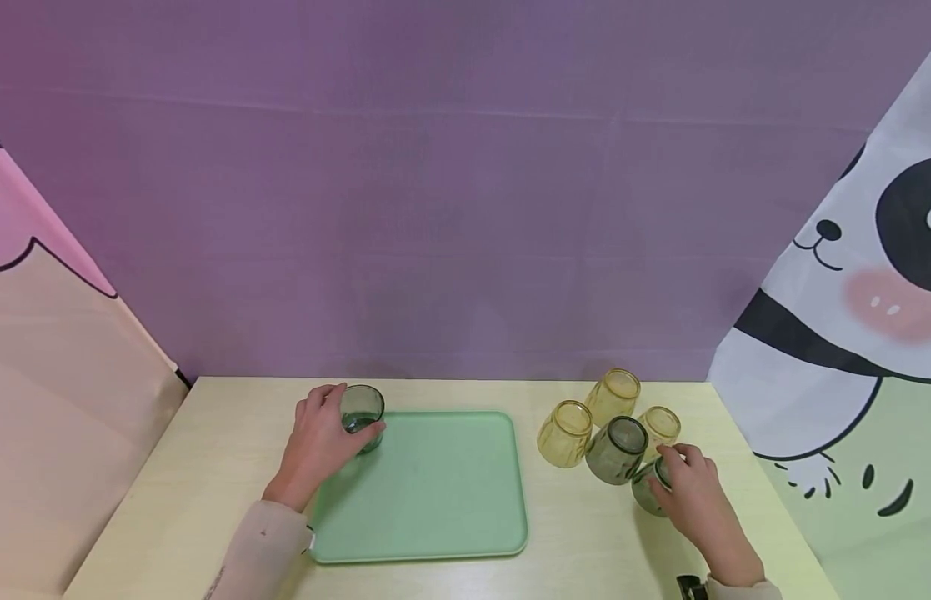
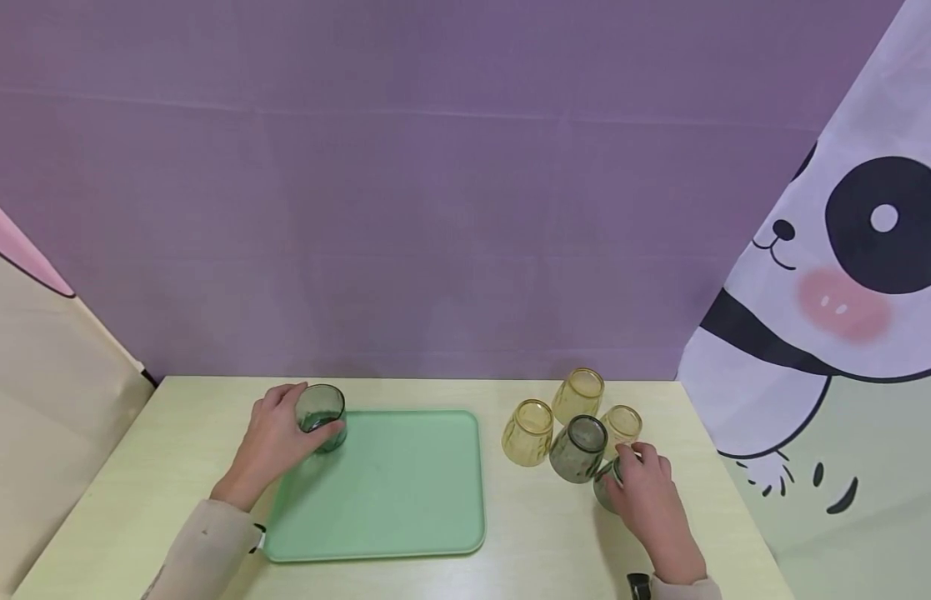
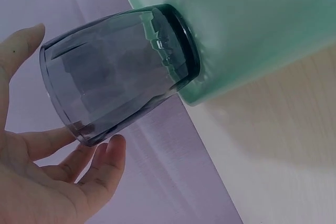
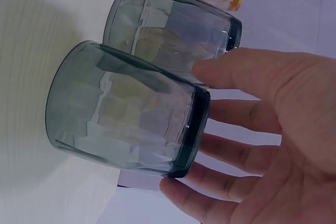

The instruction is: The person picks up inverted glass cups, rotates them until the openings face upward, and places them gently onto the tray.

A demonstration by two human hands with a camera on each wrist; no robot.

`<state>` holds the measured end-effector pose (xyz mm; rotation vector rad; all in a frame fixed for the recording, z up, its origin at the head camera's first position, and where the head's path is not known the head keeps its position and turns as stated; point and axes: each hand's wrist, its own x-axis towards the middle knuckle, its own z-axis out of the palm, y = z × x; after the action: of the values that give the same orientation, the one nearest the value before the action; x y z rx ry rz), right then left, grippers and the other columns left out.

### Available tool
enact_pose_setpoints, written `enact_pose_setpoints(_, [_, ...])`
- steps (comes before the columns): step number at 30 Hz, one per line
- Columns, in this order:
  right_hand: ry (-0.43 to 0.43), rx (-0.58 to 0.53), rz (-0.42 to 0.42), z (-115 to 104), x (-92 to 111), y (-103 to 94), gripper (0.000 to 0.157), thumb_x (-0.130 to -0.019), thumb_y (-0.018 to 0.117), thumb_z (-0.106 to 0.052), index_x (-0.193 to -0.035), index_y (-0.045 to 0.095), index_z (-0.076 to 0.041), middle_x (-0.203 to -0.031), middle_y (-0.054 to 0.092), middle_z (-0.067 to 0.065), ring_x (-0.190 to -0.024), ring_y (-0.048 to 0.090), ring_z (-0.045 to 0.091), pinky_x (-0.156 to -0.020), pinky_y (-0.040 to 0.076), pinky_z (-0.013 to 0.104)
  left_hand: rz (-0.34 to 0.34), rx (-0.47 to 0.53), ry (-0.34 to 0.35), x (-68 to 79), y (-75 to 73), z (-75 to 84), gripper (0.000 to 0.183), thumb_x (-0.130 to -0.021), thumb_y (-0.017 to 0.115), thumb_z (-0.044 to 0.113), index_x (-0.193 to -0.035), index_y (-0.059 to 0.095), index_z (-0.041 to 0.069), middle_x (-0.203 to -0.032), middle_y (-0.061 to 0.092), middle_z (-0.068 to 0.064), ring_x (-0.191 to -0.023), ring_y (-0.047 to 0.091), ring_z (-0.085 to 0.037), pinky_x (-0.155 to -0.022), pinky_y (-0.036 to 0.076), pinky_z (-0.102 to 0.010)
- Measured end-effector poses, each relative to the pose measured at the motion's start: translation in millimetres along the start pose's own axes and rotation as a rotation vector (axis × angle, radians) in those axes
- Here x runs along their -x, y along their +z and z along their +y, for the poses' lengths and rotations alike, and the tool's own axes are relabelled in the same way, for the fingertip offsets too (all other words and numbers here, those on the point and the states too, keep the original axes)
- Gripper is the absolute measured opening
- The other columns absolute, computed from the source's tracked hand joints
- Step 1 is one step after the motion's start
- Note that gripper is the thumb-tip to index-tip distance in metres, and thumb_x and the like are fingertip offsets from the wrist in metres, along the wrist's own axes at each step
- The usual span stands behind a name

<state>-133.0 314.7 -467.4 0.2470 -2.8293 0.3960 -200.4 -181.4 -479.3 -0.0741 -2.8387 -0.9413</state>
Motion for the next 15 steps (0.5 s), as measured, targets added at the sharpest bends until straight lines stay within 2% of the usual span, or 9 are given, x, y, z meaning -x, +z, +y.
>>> enact_pose_setpoints(10, [0.003,-0.004,-0.007,2.7,0.8,2.1,0.041,-0.081,0.076,0.000,-0.116,0.059,0.015,-0.109,0.054,0.038,-0.091,0.053,0.057,-0.079,0.046,0.064,0.013,-0.002,0.010,5.3,-4.5,3.1,0.089,-0.086,0.075,0.048,-0.144,0.041,-0.011,-0.143,0.038,-0.028,-0.130,0.032,-0.050,-0.096,0.043,-0.063])
enact_pose_setpoints(15, [-0.029,0.010,0.012,4.6,1.2,3.5,0.039,-0.081,0.076,0.002,-0.114,0.060,0.015,-0.105,0.056,0.036,-0.092,0.054,0.055,-0.080,0.045,0.064,0.028,0.000,-0.006,9.1,-6.3,5.3,0.087,-0.086,0.075,0.049,-0.144,0.043,-0.009,-0.142,0.039,-0.027,-0.130,0.033,-0.049,-0.094,0.044,-0.063])
